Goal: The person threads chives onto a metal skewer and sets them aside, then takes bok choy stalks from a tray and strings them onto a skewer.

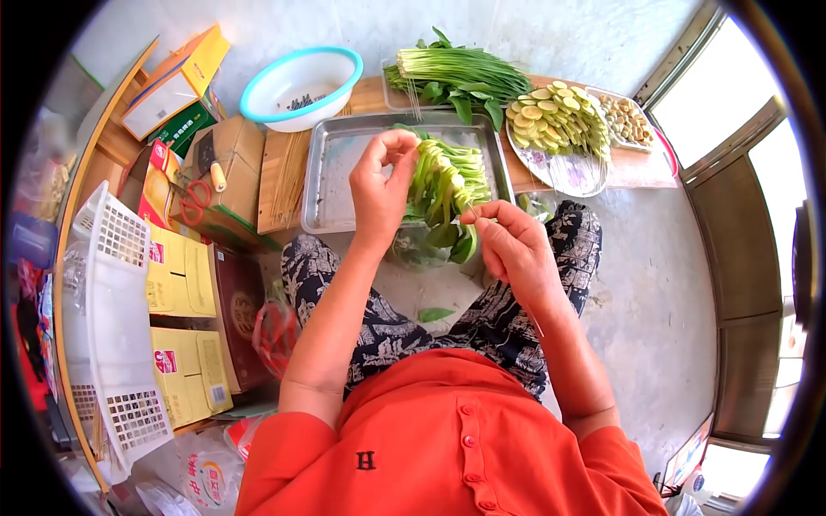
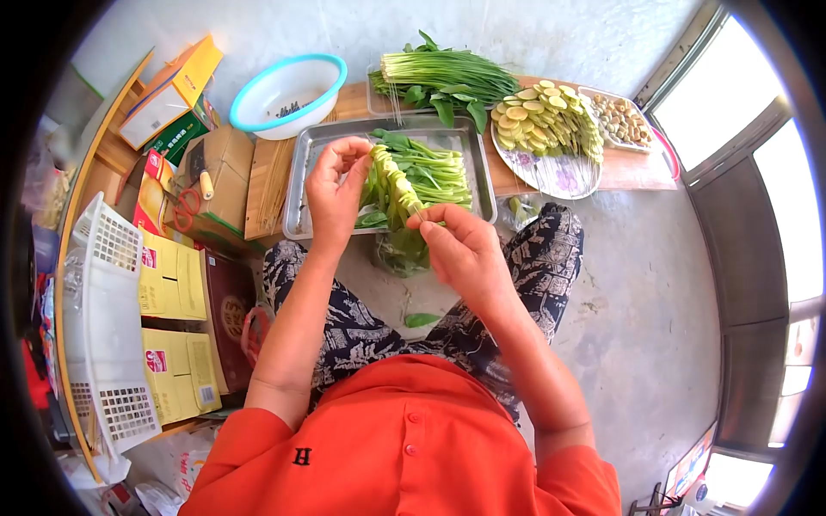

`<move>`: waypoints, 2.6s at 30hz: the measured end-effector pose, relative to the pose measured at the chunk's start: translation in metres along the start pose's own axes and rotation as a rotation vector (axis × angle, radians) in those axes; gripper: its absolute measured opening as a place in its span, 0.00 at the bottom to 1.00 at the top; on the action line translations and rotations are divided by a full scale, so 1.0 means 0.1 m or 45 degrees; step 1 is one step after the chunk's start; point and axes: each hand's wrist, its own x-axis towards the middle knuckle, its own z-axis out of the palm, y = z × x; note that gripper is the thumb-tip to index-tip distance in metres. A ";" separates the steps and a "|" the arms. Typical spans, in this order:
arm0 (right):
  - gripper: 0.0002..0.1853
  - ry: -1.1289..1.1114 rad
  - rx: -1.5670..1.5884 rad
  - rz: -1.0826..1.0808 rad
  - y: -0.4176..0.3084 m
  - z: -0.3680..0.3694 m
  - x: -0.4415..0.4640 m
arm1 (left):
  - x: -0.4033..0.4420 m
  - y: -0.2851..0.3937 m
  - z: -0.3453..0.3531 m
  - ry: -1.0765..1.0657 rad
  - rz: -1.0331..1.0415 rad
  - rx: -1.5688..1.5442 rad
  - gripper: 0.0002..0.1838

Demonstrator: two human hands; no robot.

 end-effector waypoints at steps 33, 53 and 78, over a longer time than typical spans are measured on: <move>0.11 -0.002 0.568 0.014 -0.11 -0.87 1.59 | 0.43 -0.89 -1.28 -0.095 -0.614 -0.146 0.11; 0.08 -0.010 0.536 -0.208 0.05 -0.82 1.03 | 0.18 -1.10 -0.82 -0.258 -0.471 0.112 0.10; 0.06 0.232 0.681 -0.118 0.90 -1.45 0.75 | -0.21 -1.91 0.89 -0.916 0.267 1.307 0.08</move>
